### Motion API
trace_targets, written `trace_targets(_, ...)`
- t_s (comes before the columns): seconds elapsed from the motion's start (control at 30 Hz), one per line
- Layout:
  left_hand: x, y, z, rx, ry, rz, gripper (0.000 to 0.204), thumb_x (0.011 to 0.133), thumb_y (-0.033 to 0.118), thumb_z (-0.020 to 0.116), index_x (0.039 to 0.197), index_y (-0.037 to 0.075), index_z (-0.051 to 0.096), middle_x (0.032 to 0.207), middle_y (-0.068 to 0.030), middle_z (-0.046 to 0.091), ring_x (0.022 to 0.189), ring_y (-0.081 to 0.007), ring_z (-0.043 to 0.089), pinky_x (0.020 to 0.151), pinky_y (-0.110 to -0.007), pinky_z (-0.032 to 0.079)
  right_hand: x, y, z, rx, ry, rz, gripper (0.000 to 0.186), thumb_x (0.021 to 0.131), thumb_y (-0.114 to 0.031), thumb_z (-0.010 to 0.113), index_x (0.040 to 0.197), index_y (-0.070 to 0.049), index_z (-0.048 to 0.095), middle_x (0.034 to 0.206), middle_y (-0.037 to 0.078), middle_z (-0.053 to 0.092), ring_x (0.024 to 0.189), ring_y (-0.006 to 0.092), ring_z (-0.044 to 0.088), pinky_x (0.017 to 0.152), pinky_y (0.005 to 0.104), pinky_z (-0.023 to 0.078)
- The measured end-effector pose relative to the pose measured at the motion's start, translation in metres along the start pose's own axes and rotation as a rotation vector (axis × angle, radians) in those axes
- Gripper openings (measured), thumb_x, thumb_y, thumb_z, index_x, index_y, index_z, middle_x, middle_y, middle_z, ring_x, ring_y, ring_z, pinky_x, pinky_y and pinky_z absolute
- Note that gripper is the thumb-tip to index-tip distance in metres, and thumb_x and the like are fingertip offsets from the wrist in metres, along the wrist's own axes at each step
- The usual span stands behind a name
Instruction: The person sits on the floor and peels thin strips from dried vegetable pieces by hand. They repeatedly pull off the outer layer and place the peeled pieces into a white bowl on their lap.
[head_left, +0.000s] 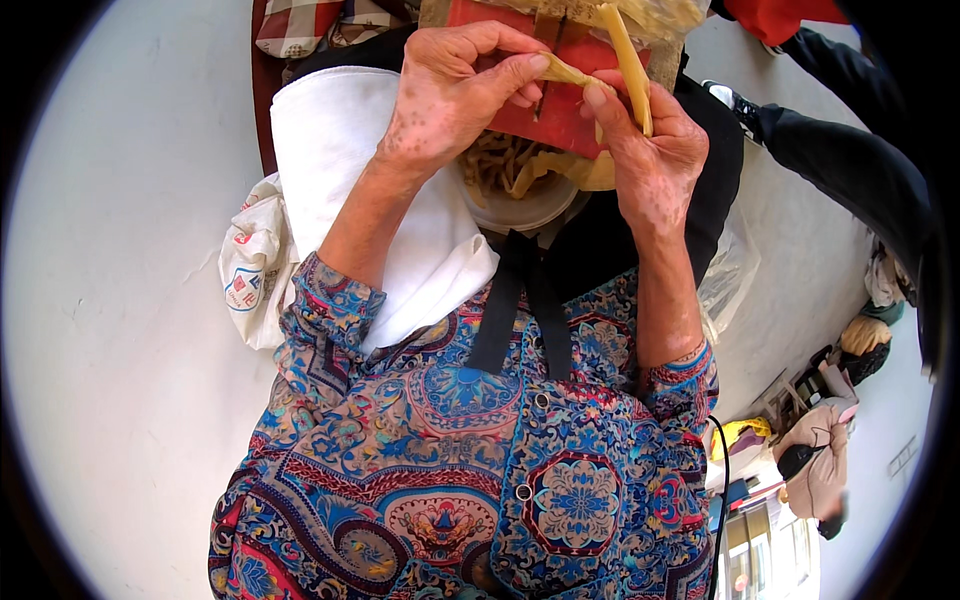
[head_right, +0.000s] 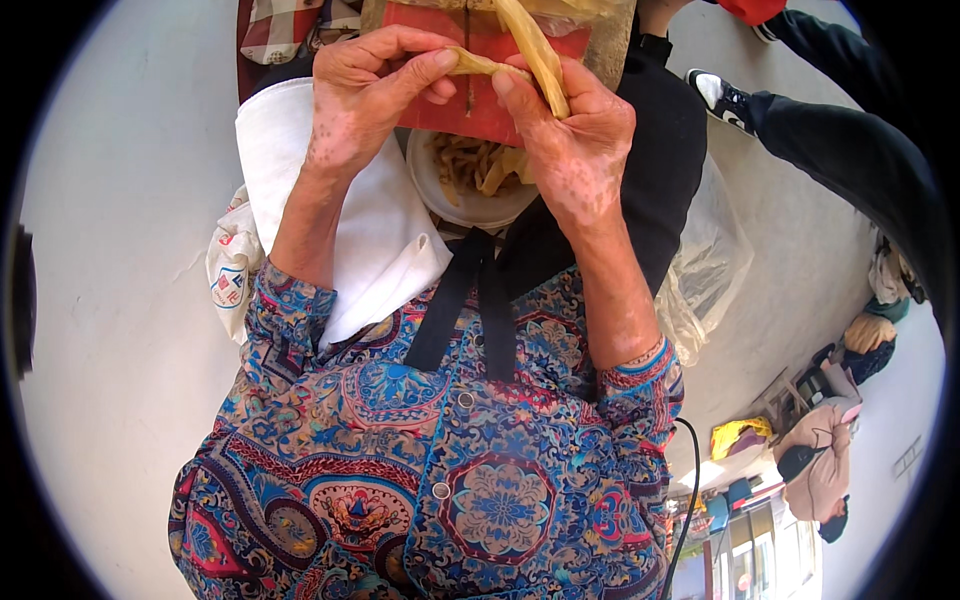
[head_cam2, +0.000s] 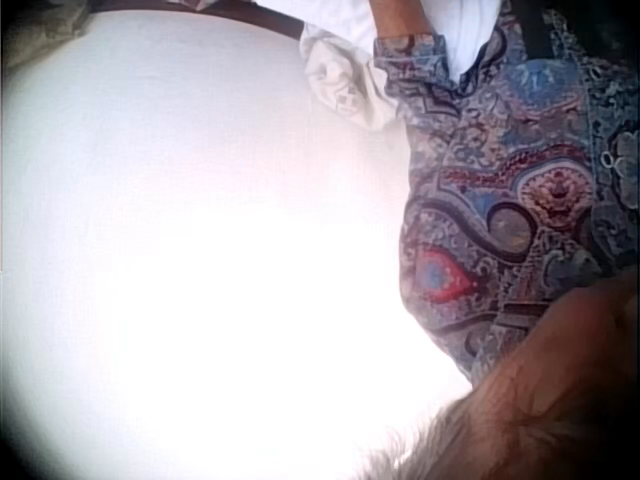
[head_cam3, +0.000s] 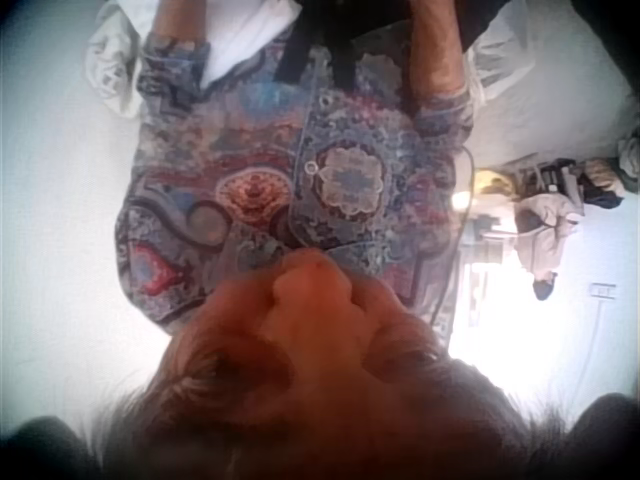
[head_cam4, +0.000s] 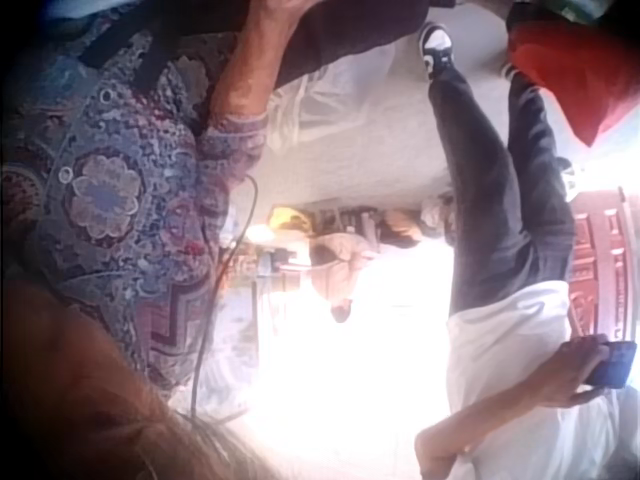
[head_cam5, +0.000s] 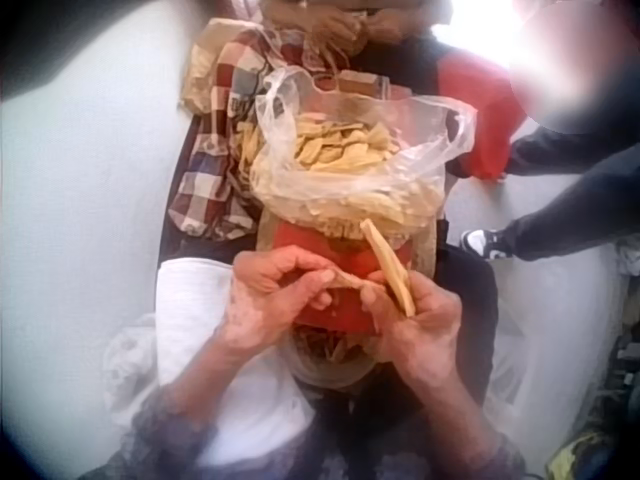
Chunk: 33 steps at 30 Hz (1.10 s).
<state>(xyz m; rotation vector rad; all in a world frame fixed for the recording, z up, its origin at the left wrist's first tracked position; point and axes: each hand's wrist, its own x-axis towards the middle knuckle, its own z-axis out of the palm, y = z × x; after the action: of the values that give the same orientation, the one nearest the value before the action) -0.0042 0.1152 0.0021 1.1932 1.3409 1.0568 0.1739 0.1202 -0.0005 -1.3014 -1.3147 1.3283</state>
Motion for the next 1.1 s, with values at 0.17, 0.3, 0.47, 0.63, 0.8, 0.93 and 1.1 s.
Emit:
trace_targets(0.17,0.004,-0.007,0.003,-0.116,0.043,0.017,0.014,0.086,0.009,0.066,0.095,-0.002,0.067,0.076,-0.0053,0.066,0.064,-0.0072,0.062,0.060,-0.019,0.053,0.005,0.000,0.003,0.043,0.004,0.023,0.020,0.083,-0.015,0.072,0.095,0.001,0.067,0.064,-0.005,0.055,0.056,0.0012,0.045,0.049,0.0172,0.037)
trace_targets(0.3,0.008,-0.010,0.006,-0.172,0.073,0.004,0.012,0.085,0.006,0.065,0.090,-0.004,0.066,0.071,-0.0065,0.066,0.061,-0.0078,0.061,0.057,-0.019,0.052,0.009,0.001,0.005,0.096,0.000,0.065,0.018,0.083,-0.014,0.071,0.093,0.001,0.067,0.064,-0.003,0.057,0.056,0.0017,0.048,0.049,0.0170,0.039)
trace_targets(0.47,0.008,-0.023,-0.006,-0.058,0.136,-0.070,0.013,0.085,0.008,0.066,0.093,-0.003,0.067,0.077,-0.0052,0.066,0.063,-0.0074,0.060,0.059,-0.020,0.051,0.010,0.011,0.002,0.135,0.064,0.132,0.018,0.084,-0.014,0.070,0.091,0.002,0.067,0.067,0.000,0.062,0.056,0.0026,0.051,0.048,0.0165,0.040)
trace_targets(0.63,0.014,-0.010,-0.020,-0.064,0.211,0.102,0.017,0.085,0.008,0.067,0.097,-0.004,0.067,0.082,-0.0078,0.068,0.065,-0.0097,0.062,0.061,-0.021,0.052,0.008,0.009,-0.007,0.260,-0.006,0.233,0.018,0.086,-0.015,0.067,0.091,0.001,0.067,0.068,0.001,0.063,0.054,0.0030,0.049,0.046,0.0165,0.037)
trace_targets(0.8,0.053,0.013,-0.023,-0.071,0.297,0.227,0.013,0.087,0.011,0.061,0.088,-0.002,0.065,0.066,-0.0025,0.061,0.060,-0.0079,0.057,0.054,-0.020,0.044,0.003,0.009,-0.008,0.343,-0.008,0.318,0.018,0.089,-0.015,0.062,0.091,0.002,0.067,0.066,0.001,0.062,0.052,0.0021,0.045,0.045,0.0174,0.033)
trace_targets(0.93,0.081,0.030,-0.027,0.019,0.249,0.268,0.014,0.086,0.008,0.062,0.091,-0.005,0.065,0.069,-0.0021,0.063,0.060,-0.0072,0.058,0.055,-0.018,0.046,-0.003,0.017,-0.017,0.326,-0.037,0.350,0.019,0.090,-0.016,0.060,0.090,0.002,0.067,0.066,0.001,0.062,0.051,0.0018,0.042,0.045,0.0182,0.031)
trace_targets(1.1,0.115,-0.010,-0.051,0.255,0.284,0.497,0.013,0.082,0.004,0.060,0.091,-0.003,0.066,0.077,-0.0129,0.065,0.063,-0.0171,0.062,0.061,-0.027,0.050,-0.018,0.025,-0.005,0.141,-0.094,0.281,0.024,0.093,-0.020,0.058,0.091,0.003,0.065,0.067,-0.002,0.058,0.061,0.0031,0.047,0.054,0.0199,0.039)
